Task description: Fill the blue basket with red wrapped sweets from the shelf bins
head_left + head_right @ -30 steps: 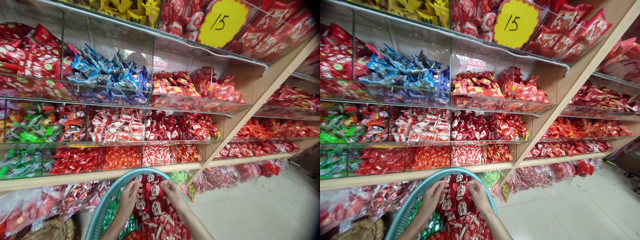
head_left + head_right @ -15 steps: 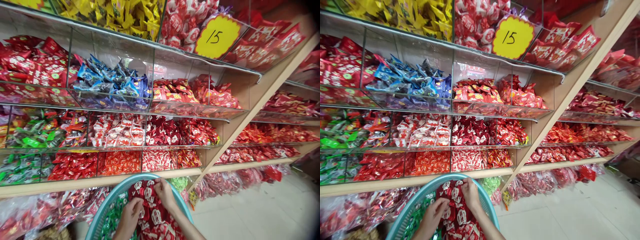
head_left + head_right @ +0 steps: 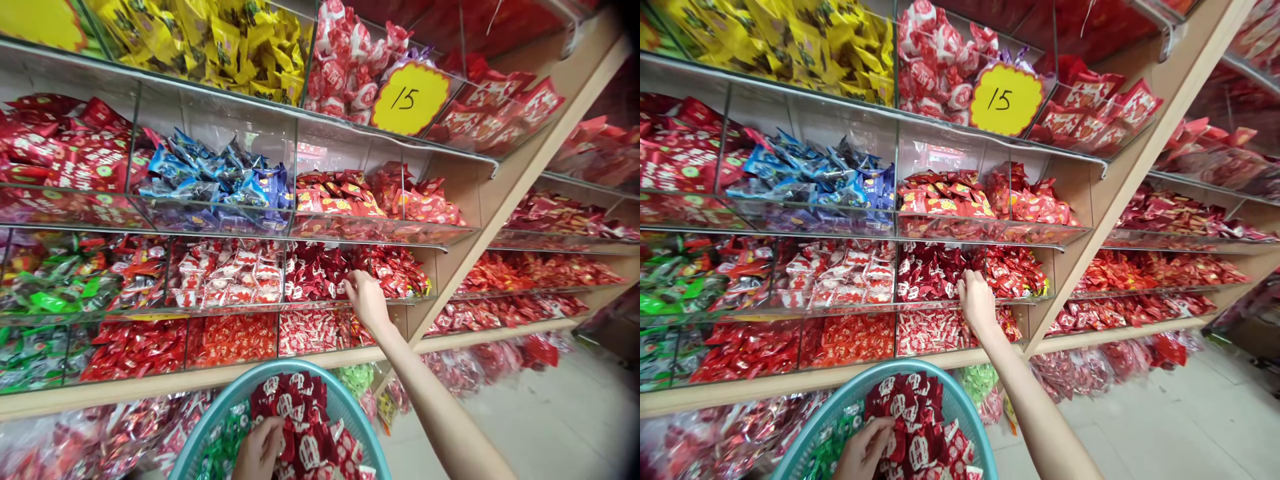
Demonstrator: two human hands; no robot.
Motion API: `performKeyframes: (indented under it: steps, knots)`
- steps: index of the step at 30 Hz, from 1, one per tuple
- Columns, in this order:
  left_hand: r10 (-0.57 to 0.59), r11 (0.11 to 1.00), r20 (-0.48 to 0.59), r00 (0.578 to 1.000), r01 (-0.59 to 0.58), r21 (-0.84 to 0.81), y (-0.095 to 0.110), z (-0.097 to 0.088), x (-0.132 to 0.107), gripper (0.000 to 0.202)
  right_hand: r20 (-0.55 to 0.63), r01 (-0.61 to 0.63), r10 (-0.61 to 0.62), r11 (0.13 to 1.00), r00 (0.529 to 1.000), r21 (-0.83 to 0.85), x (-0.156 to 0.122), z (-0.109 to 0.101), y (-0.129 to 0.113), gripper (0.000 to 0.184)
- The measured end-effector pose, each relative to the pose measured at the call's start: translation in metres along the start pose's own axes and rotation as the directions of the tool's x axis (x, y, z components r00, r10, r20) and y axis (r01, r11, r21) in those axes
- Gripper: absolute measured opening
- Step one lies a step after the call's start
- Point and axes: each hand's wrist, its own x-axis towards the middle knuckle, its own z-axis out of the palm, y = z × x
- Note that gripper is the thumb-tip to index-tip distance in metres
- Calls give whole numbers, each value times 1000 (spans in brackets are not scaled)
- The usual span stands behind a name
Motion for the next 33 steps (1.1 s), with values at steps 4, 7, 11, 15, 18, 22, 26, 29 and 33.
performKeyframes:
  steps: [4,7,11,15,18,22,26,29,33]
  knots:
    - [-1,999,50,999,-2,46,-1,-6,-1,36,123,-52,92,955,988,-291,21,1,-13,22]
    - [14,999,47,999,-16,50,0,-7,-2,34,180,-50,124,928,976,-369,27,7,-16,26]
    - [61,997,26,998,-62,43,3,-7,-4,36,114,-56,95,951,989,-303,27,12,-12,24]
    - [81,996,10,997,-81,47,6,-6,-5,36,49,-80,84,994,995,-77,26,14,-3,20]
    - [92,995,-22,995,-91,42,7,-3,-6,35,38,-122,120,991,992,58,30,17,4,17]
    - [102,994,-26,994,-101,32,6,1,-7,35,65,-155,151,985,986,70,35,23,6,21]
    - [94,994,27,995,-95,45,8,-4,-8,33,106,-169,164,985,981,39,35,30,4,30]
    - [100,992,83,992,-106,73,10,-10,-7,33,81,-194,186,976,979,102,35,31,4,31]
    - [102,992,38,994,-105,74,12,-8,-7,36,-51,-139,159,949,986,282,35,23,8,32]
